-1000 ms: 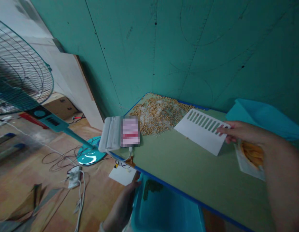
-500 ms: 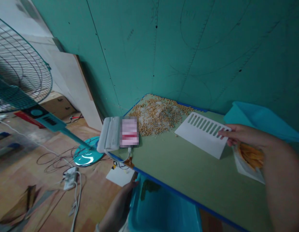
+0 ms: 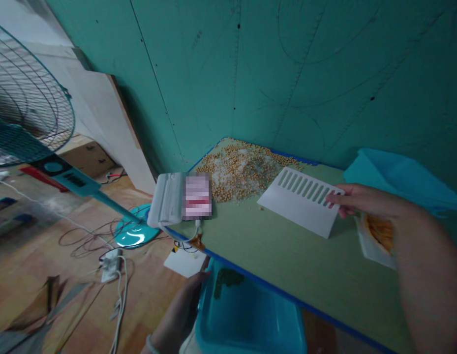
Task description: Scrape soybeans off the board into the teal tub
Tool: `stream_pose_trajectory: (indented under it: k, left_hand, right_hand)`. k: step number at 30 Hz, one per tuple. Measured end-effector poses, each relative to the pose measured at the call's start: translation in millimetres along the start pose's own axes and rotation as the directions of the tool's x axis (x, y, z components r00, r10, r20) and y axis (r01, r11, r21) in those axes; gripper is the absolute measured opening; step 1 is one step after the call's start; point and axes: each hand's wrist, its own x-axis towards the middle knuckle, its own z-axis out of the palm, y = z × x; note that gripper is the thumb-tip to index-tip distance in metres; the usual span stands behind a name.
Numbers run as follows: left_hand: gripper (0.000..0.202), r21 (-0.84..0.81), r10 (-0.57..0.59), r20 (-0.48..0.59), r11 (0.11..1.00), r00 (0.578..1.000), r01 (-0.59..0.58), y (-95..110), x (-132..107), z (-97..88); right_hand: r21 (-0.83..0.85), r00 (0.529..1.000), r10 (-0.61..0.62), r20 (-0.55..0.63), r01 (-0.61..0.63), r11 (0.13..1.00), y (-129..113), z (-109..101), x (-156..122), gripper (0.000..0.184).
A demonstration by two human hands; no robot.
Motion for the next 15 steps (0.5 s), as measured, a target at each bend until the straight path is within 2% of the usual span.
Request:
stream_pose_trajectory:
  k: [5, 15]
  left_hand:
    - [0.022, -0.008, -0.076, 0.004, 0.997, 0.997, 0.076, -3.7, -8.1, -1.6]
    - [0.018, -0.031, -0.155, 0.041, 0.987, 0.987, 0.156, -0.3, -13.0, -0.7]
  right_hand:
    - [0.046, 0.999, 0.032, 0.037, -0.034, 0.998, 4.7, 2.0, 5.2, 0.027]
    - [0.077, 0.986, 0.02, 0.166, -0.033, 0.996, 3.4, 9.1, 9.7, 0.028]
